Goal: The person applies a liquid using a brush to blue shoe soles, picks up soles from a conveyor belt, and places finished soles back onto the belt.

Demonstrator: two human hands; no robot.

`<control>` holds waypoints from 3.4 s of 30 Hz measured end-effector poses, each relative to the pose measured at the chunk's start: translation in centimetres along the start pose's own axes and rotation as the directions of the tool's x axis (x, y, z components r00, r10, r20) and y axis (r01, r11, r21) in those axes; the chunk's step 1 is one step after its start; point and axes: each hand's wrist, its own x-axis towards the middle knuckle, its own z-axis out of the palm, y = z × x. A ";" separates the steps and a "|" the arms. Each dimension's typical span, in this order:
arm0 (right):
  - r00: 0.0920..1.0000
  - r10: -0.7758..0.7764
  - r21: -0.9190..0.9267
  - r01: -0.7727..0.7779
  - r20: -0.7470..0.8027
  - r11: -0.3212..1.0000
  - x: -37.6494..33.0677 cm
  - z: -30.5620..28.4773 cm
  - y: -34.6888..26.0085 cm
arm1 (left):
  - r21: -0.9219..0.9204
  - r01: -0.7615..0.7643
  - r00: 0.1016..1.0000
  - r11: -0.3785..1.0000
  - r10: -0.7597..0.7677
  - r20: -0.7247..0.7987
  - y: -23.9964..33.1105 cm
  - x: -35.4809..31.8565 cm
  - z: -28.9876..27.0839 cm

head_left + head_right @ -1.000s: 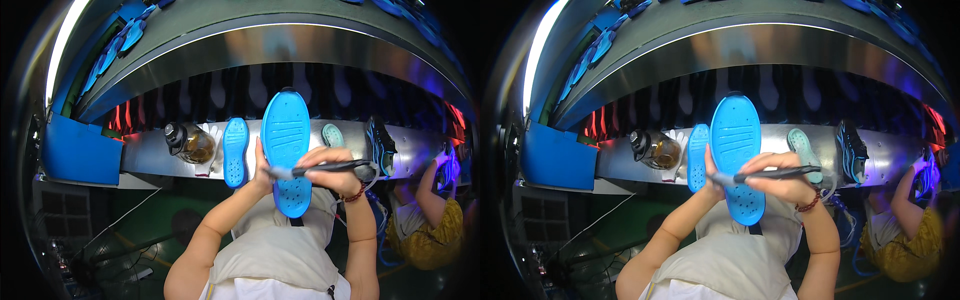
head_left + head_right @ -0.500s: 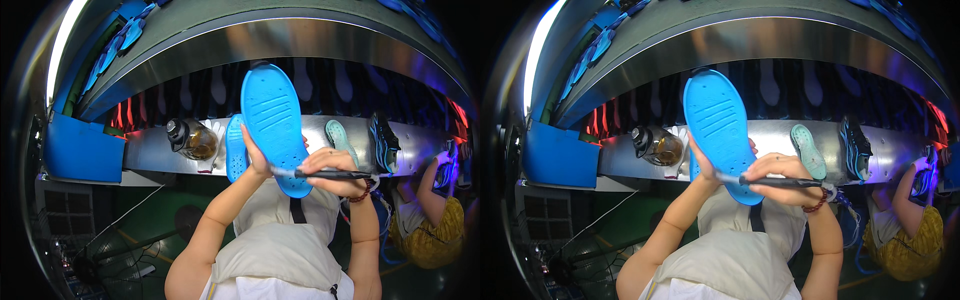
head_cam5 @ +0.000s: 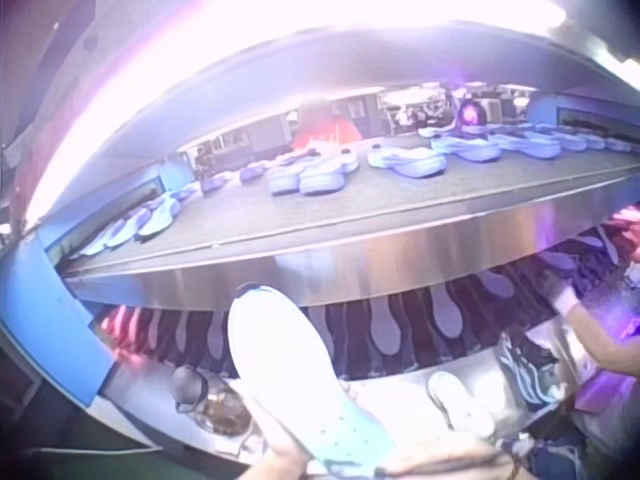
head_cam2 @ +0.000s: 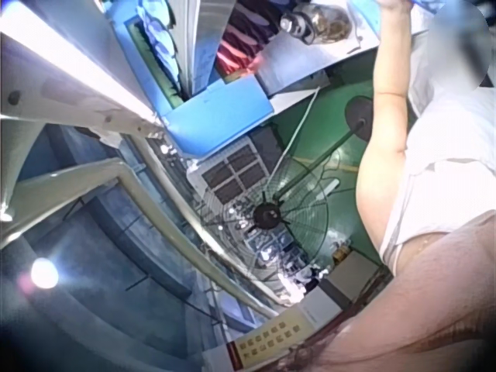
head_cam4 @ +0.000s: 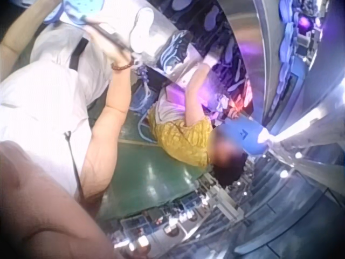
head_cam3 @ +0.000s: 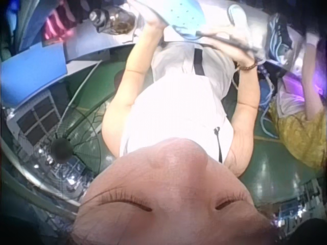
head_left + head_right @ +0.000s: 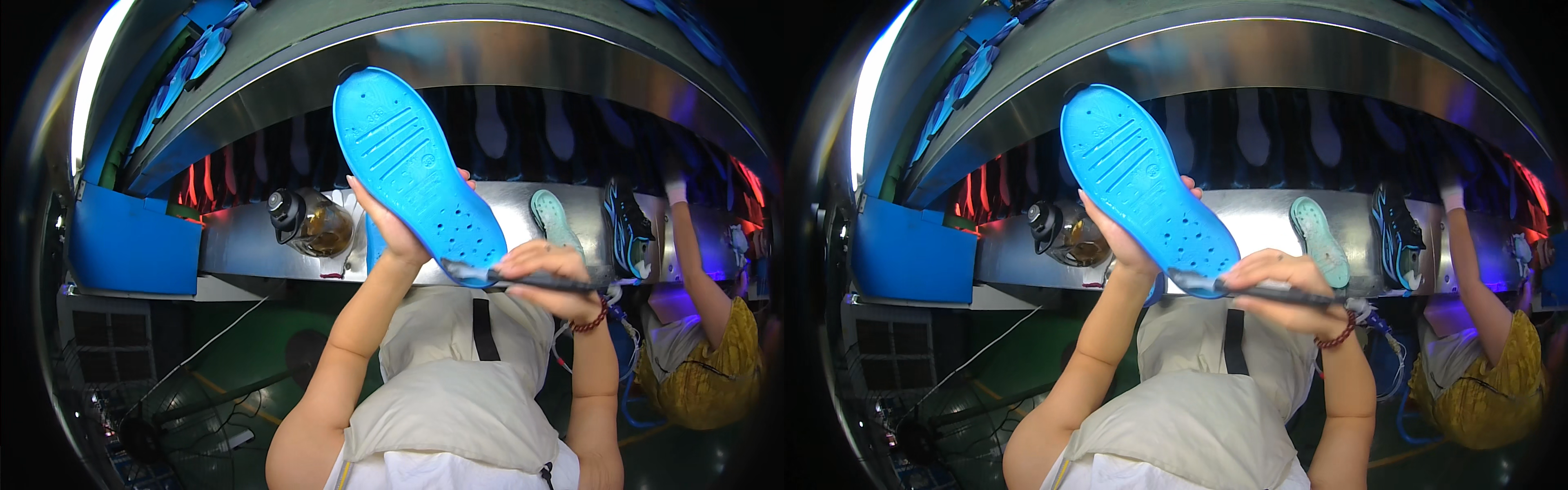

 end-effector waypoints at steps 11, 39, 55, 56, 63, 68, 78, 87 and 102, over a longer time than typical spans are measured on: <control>0.930 0.325 0.557 -0.180 -0.173 0.811 -0.3 2.1 0.0 | -0.106 0.089 0.996 0.990 -0.085 0.042 -2.4 -3.6 1.3; 0.928 0.043 -0.198 0.034 0.371 0.980 0.6 -3.4 -2.8 | 0.570 0.723 0.508 0.391 -0.860 -0.055 4.5 -0.2 0.5; 0.966 0.170 0.000 -0.173 -0.194 0.985 -0.2 -1.4 -1.4 | -0.210 0.392 0.920 0.896 -0.376 0.113 -2.2 -0.5 -4.7; 0.934 0.275 -0.004 -0.284 -0.228 0.959 -0.2 -1.3 -0.1 | -0.251 0.458 0.879 0.853 -0.393 0.270 -3.7 -0.8 -3.5; 0.995 -0.006 -0.278 -0.021 -0.097 0.960 -1.3 2.8 0.9 | -0.109 0.485 0.861 0.868 -0.496 -0.113 -6.0 -1.3 -4.5; 0.998 0.065 -0.016 -0.065 -0.023 0.998 -0.8 1.0 -1.2 | -0.232 0.391 0.912 0.891 -0.409 -0.036 -4.2 -1.7 -3.1; 0.963 0.136 0.069 -0.123 -0.233 0.990 -1.1 0.5 -1.3 | -0.176 0.227 0.970 0.958 -0.238 -0.048 -1.2 -1.1 -1.1; 0.993 0.056 0.399 -0.010 -0.103 0.917 -1.2 -0.6 -0.4 | -0.078 0.107 0.991 0.991 -0.100 0.090 1.9 1.1 2.2; 0.928 0.083 0.298 0.032 -0.364 0.954 1.2 3.3 -2.9 | -0.134 0.085 0.995 0.987 -0.092 -0.049 -0.1 -2.6 2.9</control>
